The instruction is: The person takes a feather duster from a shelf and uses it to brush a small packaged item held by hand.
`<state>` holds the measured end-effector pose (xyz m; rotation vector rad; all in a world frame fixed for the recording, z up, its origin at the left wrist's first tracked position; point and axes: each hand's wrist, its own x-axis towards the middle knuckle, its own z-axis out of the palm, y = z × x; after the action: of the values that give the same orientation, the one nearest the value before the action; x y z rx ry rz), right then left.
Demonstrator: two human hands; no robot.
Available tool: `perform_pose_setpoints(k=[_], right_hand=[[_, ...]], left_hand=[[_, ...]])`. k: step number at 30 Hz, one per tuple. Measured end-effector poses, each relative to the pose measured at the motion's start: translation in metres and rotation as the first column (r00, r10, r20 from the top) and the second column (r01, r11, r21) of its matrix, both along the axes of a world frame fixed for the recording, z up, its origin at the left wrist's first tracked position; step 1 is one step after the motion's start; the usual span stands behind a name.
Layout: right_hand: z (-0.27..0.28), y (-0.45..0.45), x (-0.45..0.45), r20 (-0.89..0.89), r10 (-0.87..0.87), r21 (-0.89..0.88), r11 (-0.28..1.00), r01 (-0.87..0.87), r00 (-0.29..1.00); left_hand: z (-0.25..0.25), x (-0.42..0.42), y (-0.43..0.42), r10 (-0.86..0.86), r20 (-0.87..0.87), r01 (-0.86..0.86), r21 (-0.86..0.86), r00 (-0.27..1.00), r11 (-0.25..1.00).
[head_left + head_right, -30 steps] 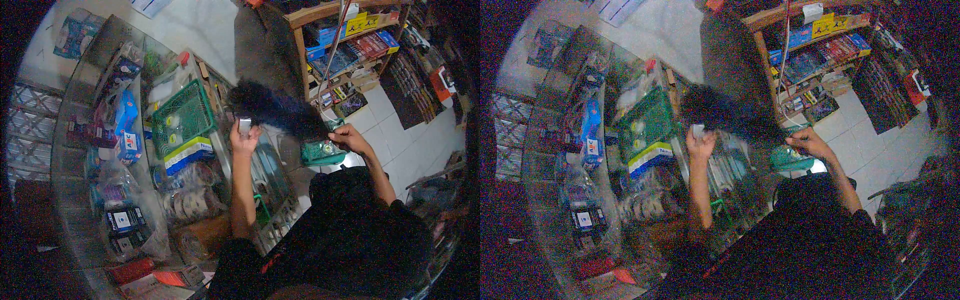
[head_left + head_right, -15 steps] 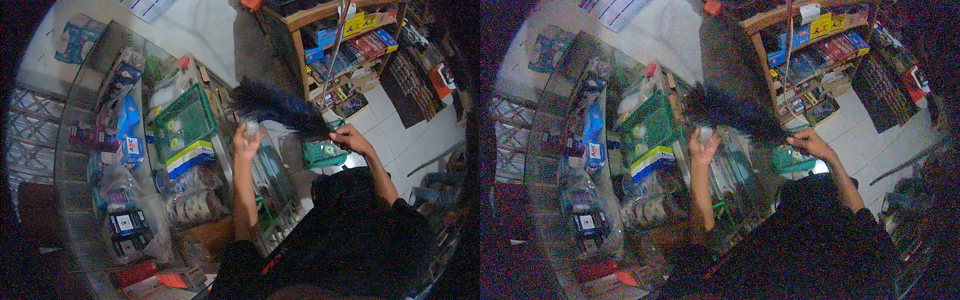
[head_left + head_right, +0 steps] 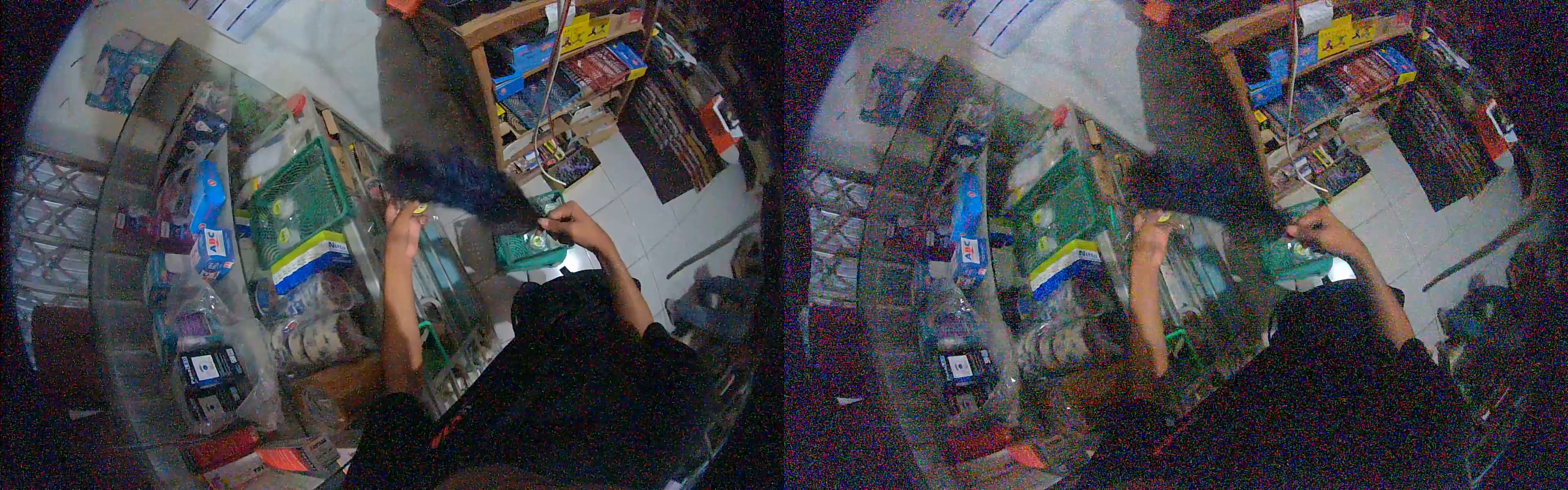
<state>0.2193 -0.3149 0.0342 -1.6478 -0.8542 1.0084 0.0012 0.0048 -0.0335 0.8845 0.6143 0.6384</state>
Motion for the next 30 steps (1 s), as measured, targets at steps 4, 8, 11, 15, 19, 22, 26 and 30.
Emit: perform_pose_setpoints(k=[4, 8, 11, 15, 19, 22, 26, 30], right_hand=[[-0.005, -0.001, 0.002, 0.078, -0.06, 0.041, 0.998, 0.057, 0.995], [-0.008, -0.005, 0.006, 0.058, -0.066, 0.008, 0.998, 0.066, 0.996], [-0.013, -0.004, 0.004, 0.049, -0.076, 0.041, 0.996, 0.074, 0.996], [-0.008, -0.002, 0.004, 0.135, -0.046, 0.017, 0.999, 0.044, 0.99], [-0.016, -0.004, 0.008, 0.071, -0.001, 0.017, 1.0, 0.0, 0.997], [-0.012, -0.002, 0.006, 0.085, -0.015, -0.001, 1.0, 0.015, 0.996], [-0.019, -0.003, 0.011, 0.079, 0.027, -0.038, 0.999, -0.024, 0.997], [-0.027, 0.002, 0.004, 0.12, -0.101, 0.032, 0.995, 0.098, 0.988]], left_hand=[[0.028, 0.005, -0.015, 0.056, 0.047, -0.054, -0.041, 0.997, 0.998], [0.026, 0.004, -0.015, -0.004, 0.04, 0.004, 0.016, 0.999, 1.0], [0.027, 0.004, -0.012, -0.084, -0.003, 0.084, 0.045, 0.996, 0.995], [0.018, 0.002, -0.017, -0.105, 0.168, 0.105, 0.007, 0.98, 0.994], [0.019, 0.003, -0.014, -0.113, 0.042, 0.111, 0.047, 0.993, 0.993], [0.021, 0.003, -0.02, -0.03, 0.008, 0.03, 0.027, 1.0, 0.999], [0.034, 0.012, -0.027, 0.036, 0.024, -0.039, 0.143, 0.999, 0.989], [0.034, 0.008, -0.014, -0.035, -0.365, 0.18, 0.371, 0.93, 0.911]])
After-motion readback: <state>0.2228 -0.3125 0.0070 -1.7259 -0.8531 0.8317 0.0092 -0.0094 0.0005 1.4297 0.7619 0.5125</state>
